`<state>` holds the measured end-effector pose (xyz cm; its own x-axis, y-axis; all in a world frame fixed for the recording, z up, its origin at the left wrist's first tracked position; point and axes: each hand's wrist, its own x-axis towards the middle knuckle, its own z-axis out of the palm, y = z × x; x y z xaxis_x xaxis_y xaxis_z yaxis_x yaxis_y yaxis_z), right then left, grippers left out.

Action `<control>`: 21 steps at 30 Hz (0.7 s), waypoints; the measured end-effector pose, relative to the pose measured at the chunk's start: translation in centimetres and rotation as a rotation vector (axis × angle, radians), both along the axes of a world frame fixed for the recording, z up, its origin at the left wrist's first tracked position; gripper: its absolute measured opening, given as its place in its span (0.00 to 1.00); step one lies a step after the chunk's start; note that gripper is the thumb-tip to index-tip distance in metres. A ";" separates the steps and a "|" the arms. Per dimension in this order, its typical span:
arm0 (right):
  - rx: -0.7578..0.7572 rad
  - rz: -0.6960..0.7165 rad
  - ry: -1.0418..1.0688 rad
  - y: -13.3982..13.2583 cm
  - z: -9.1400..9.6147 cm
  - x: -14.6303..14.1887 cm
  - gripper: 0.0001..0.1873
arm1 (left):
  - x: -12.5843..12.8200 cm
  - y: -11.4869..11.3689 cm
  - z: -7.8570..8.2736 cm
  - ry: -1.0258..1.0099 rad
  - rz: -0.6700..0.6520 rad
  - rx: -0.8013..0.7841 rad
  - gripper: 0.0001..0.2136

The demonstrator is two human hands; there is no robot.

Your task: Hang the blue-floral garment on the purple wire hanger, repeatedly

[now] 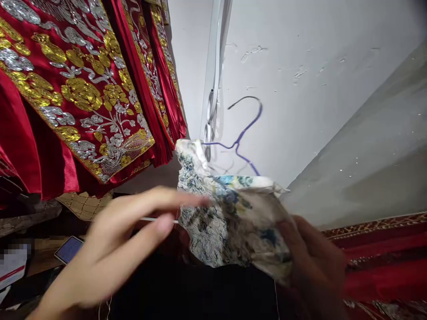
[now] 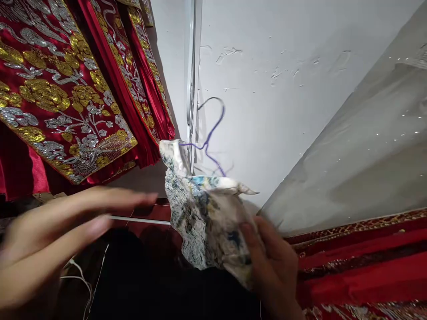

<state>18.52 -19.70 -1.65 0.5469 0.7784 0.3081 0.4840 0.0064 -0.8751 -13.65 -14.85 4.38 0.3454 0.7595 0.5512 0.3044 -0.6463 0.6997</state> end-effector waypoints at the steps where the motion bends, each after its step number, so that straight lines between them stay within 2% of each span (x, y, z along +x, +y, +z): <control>1: -0.026 0.098 -0.052 -0.5 -0.3 -1.3 0.13 | 1.4 1.3 0.4 0.014 -0.043 -0.159 0.17; 3: -0.052 0.391 -0.164 -1.1 -0.6 -4.0 0.15 | 4.3 3.3 0.5 -0.149 -0.158 -0.393 0.23; 5: -0.007 0.736 -0.258 -1.0 -0.4 -6.3 0.22 | 6.2 4.1 0.0 -0.390 -0.220 -0.599 0.24; 7: 0.056 0.992 -0.302 0.0 -0.1 -7.6 0.33 | 6.4 4.1 -0.4 -0.552 -0.258 -0.755 0.22; 8: 0.090 1.038 -0.300 0.8 0.0 -7.7 0.35 | 5.9 3.9 -0.3 -0.569 -0.283 -0.812 0.21; 9: 0.125 1.010 -0.282 1.8 -0.1 -7.5 0.32 | 5.0 3.6 -0.1 -0.541 -0.317 -0.860 0.20; 11: 0.170 0.778 -0.244 4.5 -0.3 -6.3 0.27 | 2.7 3.0 0.7 -0.386 -0.369 -0.931 0.19; 13: 0.191 0.511 -0.247 7.4 -0.8 -4.5 0.30 | 0.3 2.6 1.7 -0.185 -0.369 -0.959 0.19; 14: 0.180 0.453 -0.262 8.8 -1.0 -3.6 0.33 | -0.8 2.5 2.1 -0.097 -0.354 -0.952 0.19; 15: 0.173 0.445 -0.260 10.0 -1.2 -2.8 0.32 | -1.7 2.5 2.6 -0.023 -0.331 -0.925 0.19; 18: 0.097 0.595 -0.137 12.0 -1.2 -1.1 0.18 | -3.7 3.8 3.2 0.152 -0.211 -0.719 0.18; 20: 0.035 0.647 -0.013 12.3 -0.8 -0.7 0.20 | -4.5 5.5 3.1 0.275 -0.068 -0.495 0.17; 21: 0.026 0.629 0.047 12.4 -0.4 -0.6 0.22 | -4.7 6.5 3.0 0.327 0.009 -0.383 0.16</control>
<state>17.91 -7.25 -2.02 0.0004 0.9480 0.3182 0.3414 0.2989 -0.8911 -18.36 -8.30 7.39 0.4463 0.8897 0.0966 0.5515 -0.3584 0.7532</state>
